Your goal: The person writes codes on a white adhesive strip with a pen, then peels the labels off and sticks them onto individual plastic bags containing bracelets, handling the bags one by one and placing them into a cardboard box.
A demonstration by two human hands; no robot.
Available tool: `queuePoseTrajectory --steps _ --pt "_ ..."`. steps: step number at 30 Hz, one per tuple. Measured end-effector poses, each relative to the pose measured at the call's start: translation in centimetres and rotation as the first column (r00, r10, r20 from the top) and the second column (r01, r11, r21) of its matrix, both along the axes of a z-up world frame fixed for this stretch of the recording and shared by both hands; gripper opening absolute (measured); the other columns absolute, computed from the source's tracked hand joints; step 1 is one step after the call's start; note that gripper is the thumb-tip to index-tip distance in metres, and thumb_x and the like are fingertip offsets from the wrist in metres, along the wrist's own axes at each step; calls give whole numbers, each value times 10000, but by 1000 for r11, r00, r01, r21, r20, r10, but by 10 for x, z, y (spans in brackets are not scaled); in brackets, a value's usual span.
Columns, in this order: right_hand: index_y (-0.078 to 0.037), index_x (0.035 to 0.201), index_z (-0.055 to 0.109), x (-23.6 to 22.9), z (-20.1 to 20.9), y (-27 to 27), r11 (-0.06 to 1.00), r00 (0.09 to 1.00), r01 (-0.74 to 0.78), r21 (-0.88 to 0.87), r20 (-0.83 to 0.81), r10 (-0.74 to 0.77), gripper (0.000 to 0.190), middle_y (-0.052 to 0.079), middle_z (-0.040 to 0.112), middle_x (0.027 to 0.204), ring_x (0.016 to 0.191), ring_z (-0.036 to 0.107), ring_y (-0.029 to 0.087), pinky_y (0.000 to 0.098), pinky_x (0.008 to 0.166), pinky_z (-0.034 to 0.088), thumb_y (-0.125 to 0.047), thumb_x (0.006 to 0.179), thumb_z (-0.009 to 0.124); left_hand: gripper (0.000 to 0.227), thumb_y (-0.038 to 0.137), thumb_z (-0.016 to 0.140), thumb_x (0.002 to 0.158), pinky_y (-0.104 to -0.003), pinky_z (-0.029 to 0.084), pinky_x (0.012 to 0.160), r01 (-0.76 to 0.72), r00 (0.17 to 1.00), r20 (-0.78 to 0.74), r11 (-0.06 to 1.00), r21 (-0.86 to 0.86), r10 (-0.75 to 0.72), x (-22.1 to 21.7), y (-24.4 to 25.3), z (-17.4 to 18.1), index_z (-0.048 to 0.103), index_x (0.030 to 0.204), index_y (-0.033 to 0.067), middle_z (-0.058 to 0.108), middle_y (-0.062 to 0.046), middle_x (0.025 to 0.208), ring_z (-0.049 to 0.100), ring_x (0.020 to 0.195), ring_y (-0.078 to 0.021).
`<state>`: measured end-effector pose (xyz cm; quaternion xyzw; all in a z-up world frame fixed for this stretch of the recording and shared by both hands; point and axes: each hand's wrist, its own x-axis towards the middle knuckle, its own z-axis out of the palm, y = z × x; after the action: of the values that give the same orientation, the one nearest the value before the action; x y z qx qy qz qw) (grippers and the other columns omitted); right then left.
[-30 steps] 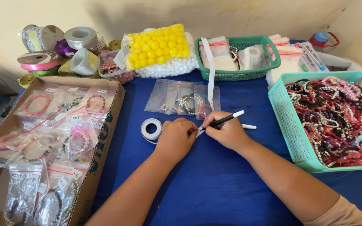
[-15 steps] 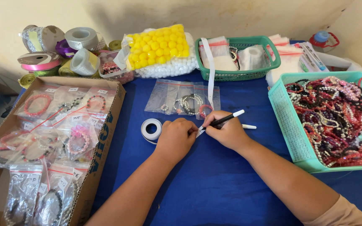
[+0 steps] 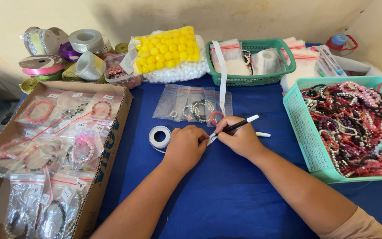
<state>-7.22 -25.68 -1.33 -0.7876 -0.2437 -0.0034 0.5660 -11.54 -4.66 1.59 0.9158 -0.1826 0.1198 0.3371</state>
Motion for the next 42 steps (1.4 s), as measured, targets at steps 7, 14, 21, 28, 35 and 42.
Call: queuePoseTrajectory --steps 7,14,21,28,35,42 --pt "-22 875 677 -1 4 2 1000 1000 -3 20 9 2 52 33 711 895 811 662 96 247 714 532 11 836 670 52 173 748 810 -405 451 724 -3 1000 -7 1000 8 3 0 0 0 770 812 126 715 -27 802 681 740 -228" --pt "-20 847 672 1 0 0 999 999 38 -8 -16 -38 31 33 699 844 756 630 99 246 671 504 6 831 678 51 173 745 811 -405 450 721 -1 1000 5 1000 -4 1 0 0 -1 765 809 126 715 -23 798 683 751 -224" --pt "-11 898 637 6 24 -19 975 966 211 75 134 -219 49 77 664 898 757 621 163 279 677 496 24 866 648 65 186 740 828 -409 450 727 -7 999 -35 1000 16 7 -1 1 0 765 829 126 717 -30 825 680 753 -233" --pt "-17 941 681 20 21 -42 784 717 496 -373 686 -127 210 171 655 1108 1055 644 378 429 934 530 80 761 636 126 236 750 841 -408 452 725 1 999 -51 1000 -30 -3 -3 1 10 755 885 118 714 -22 802 681 742 -225" --pt "-74 893 690 -18 63 -2 845 741 416 -337 664 -100 172 71 685 967 920 651 310 437 791 491 -19 733 719 150 252 758 847 -422 474 715 6 999 -32 998 -64 -8 3 4 1 762 857 102 743 -59 804 698 737 -261" --pt "-94 965 711 -36 60 19 916 785 262 -304 619 -19 267 85 700 979 955 650 293 419 839 469 -145 728 825 133 233 757 840 -442 408 705 4 997 76 998 -59 1 0 2 3 761 880 106 751 -54 834 695 762 -259"
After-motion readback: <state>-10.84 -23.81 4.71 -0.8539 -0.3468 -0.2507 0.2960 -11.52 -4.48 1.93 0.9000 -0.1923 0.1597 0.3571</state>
